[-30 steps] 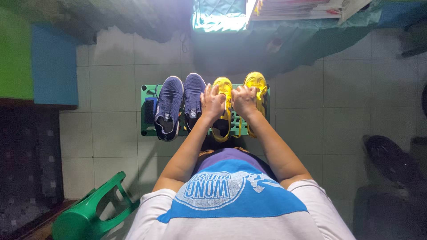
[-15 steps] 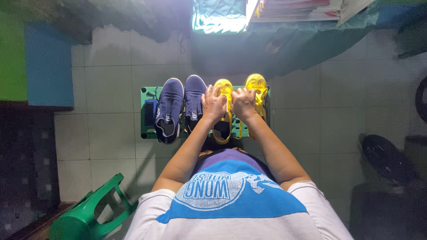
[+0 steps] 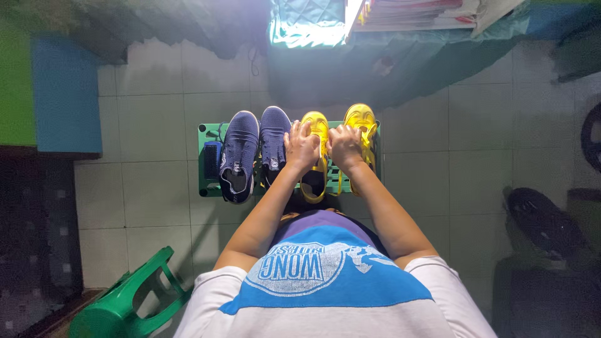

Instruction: The person removes the laces from a pair of yellow shoes and then re-laces them. They thread the laces through the eyelets and tie a knot, repeating the process for both shoes on a green plastic rack.

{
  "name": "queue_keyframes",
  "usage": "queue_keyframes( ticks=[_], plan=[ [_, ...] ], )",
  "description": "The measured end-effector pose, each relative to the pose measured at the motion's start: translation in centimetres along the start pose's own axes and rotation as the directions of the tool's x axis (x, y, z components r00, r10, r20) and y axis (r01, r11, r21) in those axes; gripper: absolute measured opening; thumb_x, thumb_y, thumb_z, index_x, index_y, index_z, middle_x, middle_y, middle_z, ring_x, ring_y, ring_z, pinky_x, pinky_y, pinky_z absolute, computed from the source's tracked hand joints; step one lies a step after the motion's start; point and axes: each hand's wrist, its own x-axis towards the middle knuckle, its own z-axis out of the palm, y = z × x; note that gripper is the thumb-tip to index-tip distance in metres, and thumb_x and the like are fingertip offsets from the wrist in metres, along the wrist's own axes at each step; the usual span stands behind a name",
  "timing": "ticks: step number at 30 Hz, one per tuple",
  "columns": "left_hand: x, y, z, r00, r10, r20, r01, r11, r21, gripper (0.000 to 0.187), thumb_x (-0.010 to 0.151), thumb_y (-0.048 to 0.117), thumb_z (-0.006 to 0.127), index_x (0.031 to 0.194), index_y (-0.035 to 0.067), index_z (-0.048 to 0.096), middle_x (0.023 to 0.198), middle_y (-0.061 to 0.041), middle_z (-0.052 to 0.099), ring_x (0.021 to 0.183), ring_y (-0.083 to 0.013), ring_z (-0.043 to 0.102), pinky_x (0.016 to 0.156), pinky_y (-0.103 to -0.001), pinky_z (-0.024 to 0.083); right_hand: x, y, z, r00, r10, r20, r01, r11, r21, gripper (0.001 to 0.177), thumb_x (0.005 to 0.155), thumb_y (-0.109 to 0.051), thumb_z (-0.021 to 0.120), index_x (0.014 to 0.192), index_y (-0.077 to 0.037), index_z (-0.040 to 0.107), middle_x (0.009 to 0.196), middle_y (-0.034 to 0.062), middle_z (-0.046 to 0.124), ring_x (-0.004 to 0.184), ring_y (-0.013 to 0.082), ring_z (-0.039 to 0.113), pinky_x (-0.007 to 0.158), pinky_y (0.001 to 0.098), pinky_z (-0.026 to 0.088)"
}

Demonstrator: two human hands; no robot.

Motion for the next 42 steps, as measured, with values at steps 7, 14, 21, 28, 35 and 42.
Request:
queue_keyframes(
  ticks=[7, 14, 21, 28, 35, 42],
  plan=[
    [0.0, -0.2, 0.2, 1.0, 0.005, -0.023, -0.006, 1.0, -0.014, 0.01, 0.085, 0.022, 0.071, 0.088, 0.014, 0.076, 0.155, -0.012, 0.046, 0.151, -0.0391, 0.027, 0.118, -0.066, 0.02, -0.6, 0.0, 0.2, 0.999, -0.001, 0.051, -0.002, 0.998, 0.07, 0.01, 0.083, -0.021, 0.075, 0.085, -0.014, 0.068, 0.091, 0.0056, 0.065, 0.095, 0.0256, 0.063, 0.087, 0.0466, 0.042],
    [0.1, -0.4, 0.5, 1.0, 0.001, -0.022, -0.001, 1.0, -0.021, 0.014, 0.084, 0.026, 0.073, 0.092, 0.015, 0.077, 0.154, -0.013, 0.045, 0.15, -0.0388, 0.027, 0.118, -0.066, 0.019, -1.2, 0.0, 0.7, 0.997, 0.013, 0.078, -0.023, 0.991, 0.132, 0.011, 0.083, -0.022, 0.074, 0.084, -0.013, 0.068, 0.09, 0.0063, 0.065, 0.094, 0.0265, 0.063, 0.087, 0.0467, 0.042],
    [0.1, -0.5, 0.5, 1.0, 0.013, -0.023, -0.013, 1.0, -0.015, 0.015, 0.084, 0.027, 0.073, 0.092, 0.015, 0.077, 0.155, -0.013, 0.045, 0.151, -0.0397, 0.027, 0.118, -0.067, 0.019, -1.2, 0.2, 0.5, 0.996, 0.016, 0.092, -0.032, 0.985, 0.169, 0.01, 0.084, -0.021, 0.074, 0.083, -0.013, 0.068, 0.089, 0.0065, 0.065, 0.094, 0.0268, 0.064, 0.088, 0.0468, 0.043],
    [0.0, -0.4, 0.3, 1.0, 0.009, -0.024, -0.01, 1.0, -0.028, 0.015, 0.084, 0.029, 0.074, 0.091, 0.015, 0.077, 0.155, -0.013, 0.045, 0.151, -0.0396, 0.027, 0.118, -0.066, 0.019, -1.1, 0.1, 0.0, 0.991, 0.017, 0.136, -0.038, 0.987, 0.154, 0.01, 0.084, -0.021, 0.074, 0.083, -0.012, 0.068, 0.089, 0.0066, 0.065, 0.093, 0.0265, 0.064, 0.088, 0.047, 0.043],
    [0.1, -0.3, 0.3, 1.0, 0.006, -0.018, -0.007, 1.0, -0.028, 0.013, 0.085, 0.026, 0.073, 0.088, 0.015, 0.077, 0.155, -0.013, 0.045, 0.151, -0.0396, 0.026, 0.118, -0.066, 0.018, -0.9, -0.1, -0.3, 0.99, 0.017, 0.138, -0.04, 0.986, 0.162, 0.01, 0.084, -0.021, 0.073, 0.084, -0.012, 0.069, 0.089, 0.0066, 0.066, 0.095, 0.027, 0.064, 0.087, 0.0482, 0.043],
    [0.0, -0.3, 0.2, 0.999, 0.014, -0.038, -0.015, 0.999, -0.034, 0.013, 0.084, 0.027, 0.073, 0.088, 0.015, 0.076, 0.155, -0.014, 0.045, 0.151, -0.0396, 0.027, 0.119, -0.066, 0.019, -0.4, 0.3, 0.5, 0.974, 0.079, 0.211, -0.107, 0.986, 0.127, 0.009, 0.085, -0.02, 0.07, 0.086, -0.011, 0.07, 0.093, 0.0095, 0.069, 0.097, 0.0296, 0.066, 0.087, 0.0498, 0.045]
  ],
)
